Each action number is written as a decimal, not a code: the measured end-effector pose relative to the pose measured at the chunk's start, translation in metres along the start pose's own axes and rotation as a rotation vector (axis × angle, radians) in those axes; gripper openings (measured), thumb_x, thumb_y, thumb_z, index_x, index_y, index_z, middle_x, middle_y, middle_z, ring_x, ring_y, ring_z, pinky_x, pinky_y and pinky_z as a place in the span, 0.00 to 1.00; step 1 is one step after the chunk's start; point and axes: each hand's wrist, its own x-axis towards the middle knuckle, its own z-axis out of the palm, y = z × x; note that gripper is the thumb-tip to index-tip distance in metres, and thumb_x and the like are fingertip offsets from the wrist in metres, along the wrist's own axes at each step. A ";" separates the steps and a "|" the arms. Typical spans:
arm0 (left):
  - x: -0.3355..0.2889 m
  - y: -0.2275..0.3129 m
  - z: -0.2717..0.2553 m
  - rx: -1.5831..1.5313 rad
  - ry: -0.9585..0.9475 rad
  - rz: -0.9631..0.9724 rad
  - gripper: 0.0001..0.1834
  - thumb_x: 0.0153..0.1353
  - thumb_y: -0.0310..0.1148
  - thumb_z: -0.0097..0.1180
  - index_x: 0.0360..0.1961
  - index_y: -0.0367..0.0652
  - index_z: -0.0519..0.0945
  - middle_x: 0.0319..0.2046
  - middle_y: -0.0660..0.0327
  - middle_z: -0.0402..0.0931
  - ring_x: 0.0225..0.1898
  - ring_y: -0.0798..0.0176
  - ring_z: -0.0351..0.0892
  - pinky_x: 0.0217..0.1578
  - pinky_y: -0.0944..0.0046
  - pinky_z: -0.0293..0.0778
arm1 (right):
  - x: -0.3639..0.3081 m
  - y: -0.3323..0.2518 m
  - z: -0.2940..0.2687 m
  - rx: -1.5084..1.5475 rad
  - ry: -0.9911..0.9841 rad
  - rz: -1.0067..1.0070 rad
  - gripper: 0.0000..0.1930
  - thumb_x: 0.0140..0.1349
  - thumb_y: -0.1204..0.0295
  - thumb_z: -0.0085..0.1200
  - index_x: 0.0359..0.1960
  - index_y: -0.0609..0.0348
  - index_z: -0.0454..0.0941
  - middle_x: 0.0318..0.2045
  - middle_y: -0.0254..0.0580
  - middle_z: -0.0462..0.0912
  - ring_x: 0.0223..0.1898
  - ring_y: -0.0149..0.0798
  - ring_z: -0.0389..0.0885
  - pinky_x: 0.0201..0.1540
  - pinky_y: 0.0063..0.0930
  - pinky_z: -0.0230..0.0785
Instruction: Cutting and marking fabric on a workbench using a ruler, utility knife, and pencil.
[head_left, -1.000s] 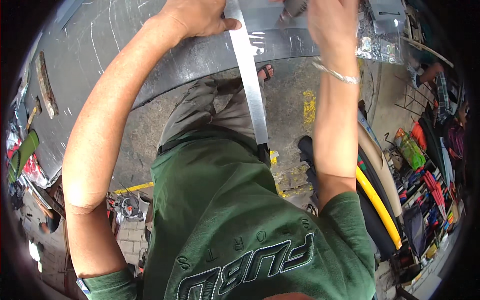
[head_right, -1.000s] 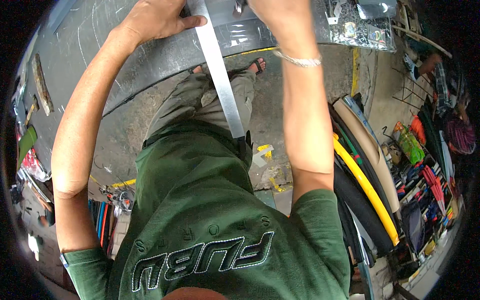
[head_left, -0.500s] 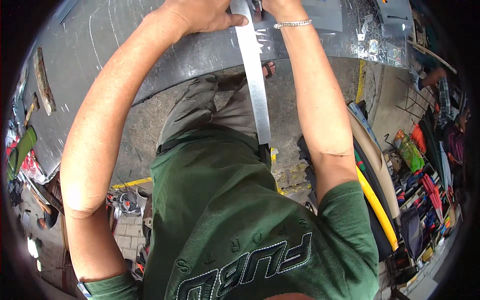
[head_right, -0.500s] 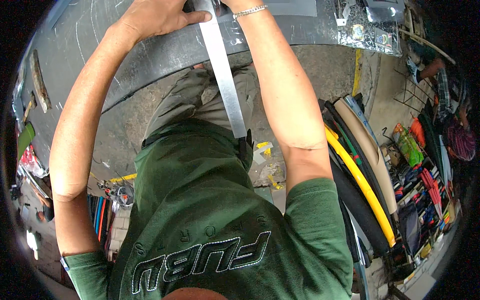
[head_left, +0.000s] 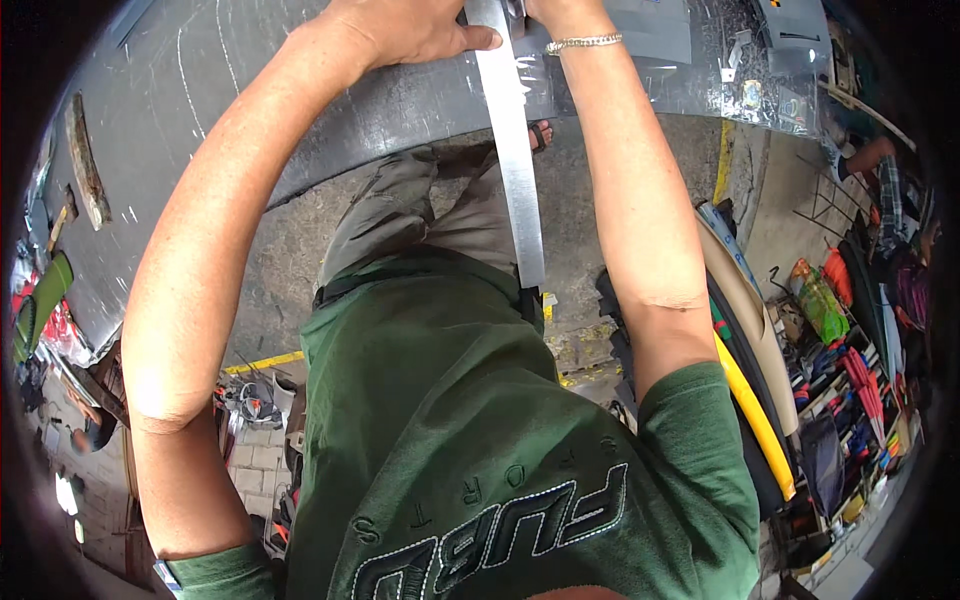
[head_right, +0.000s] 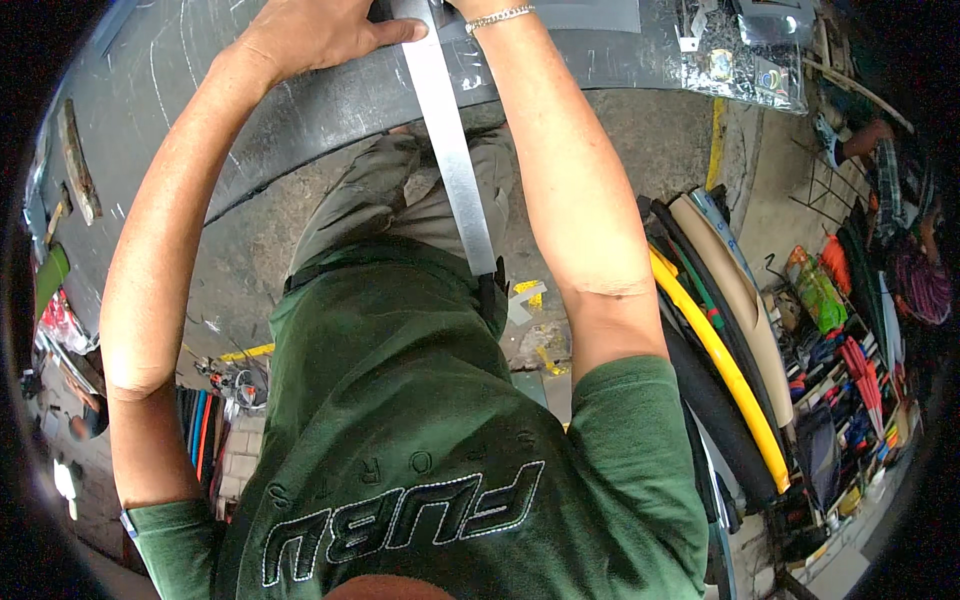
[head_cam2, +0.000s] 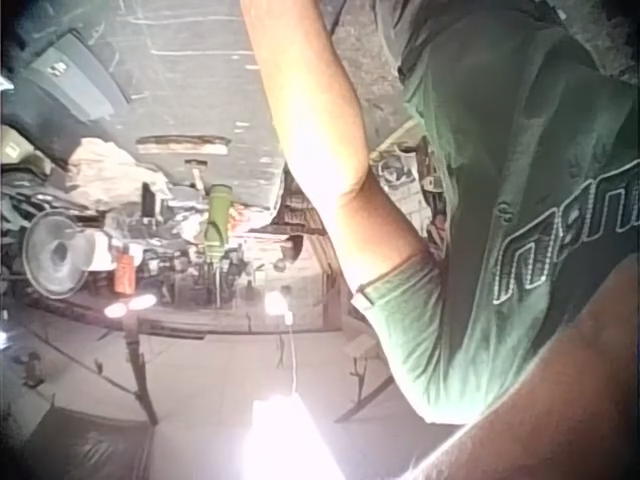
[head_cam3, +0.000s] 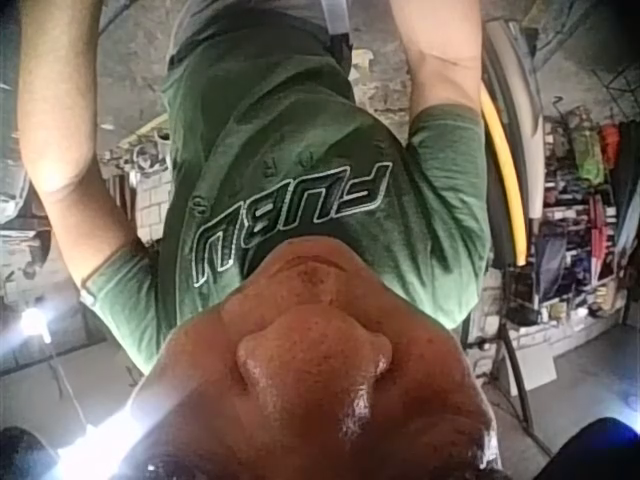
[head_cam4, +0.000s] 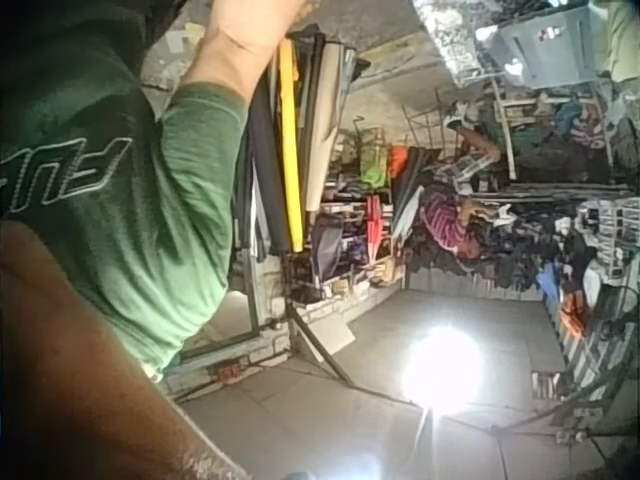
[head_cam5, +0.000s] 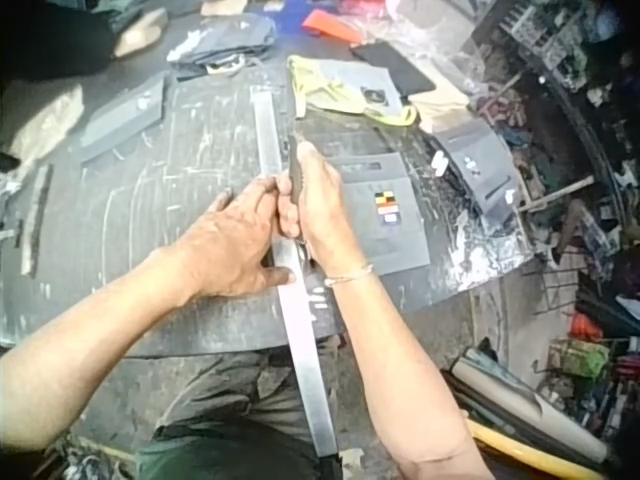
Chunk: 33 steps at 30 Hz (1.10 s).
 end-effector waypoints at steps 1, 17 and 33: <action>0.000 0.001 0.000 -0.001 -0.001 0.002 0.52 0.56 0.51 0.70 0.70 0.28 0.59 0.73 0.38 0.55 0.75 0.40 0.56 0.72 0.37 0.60 | -0.001 0.000 0.000 -0.006 0.006 -0.005 0.28 0.77 0.44 0.40 0.30 0.55 0.74 0.15 0.29 0.69 0.11 0.26 0.64 0.13 0.21 0.56; -0.001 0.001 -0.003 -0.021 -0.018 -0.009 0.52 0.56 0.51 0.70 0.71 0.28 0.58 0.73 0.38 0.55 0.75 0.41 0.56 0.72 0.38 0.60 | -0.004 -0.005 0.004 0.046 0.038 0.075 0.26 0.77 0.45 0.42 0.33 0.55 0.75 0.16 0.27 0.69 0.12 0.24 0.64 0.14 0.19 0.57; 0.002 -0.017 0.029 -0.046 -0.004 0.045 0.42 0.59 0.53 0.67 0.64 0.34 0.68 0.61 0.42 0.68 0.65 0.45 0.67 0.62 0.43 0.69 | -0.008 -0.028 0.025 -0.051 0.115 0.058 0.29 0.80 0.55 0.40 0.69 0.69 0.68 0.21 0.30 0.70 0.13 0.23 0.61 0.13 0.20 0.54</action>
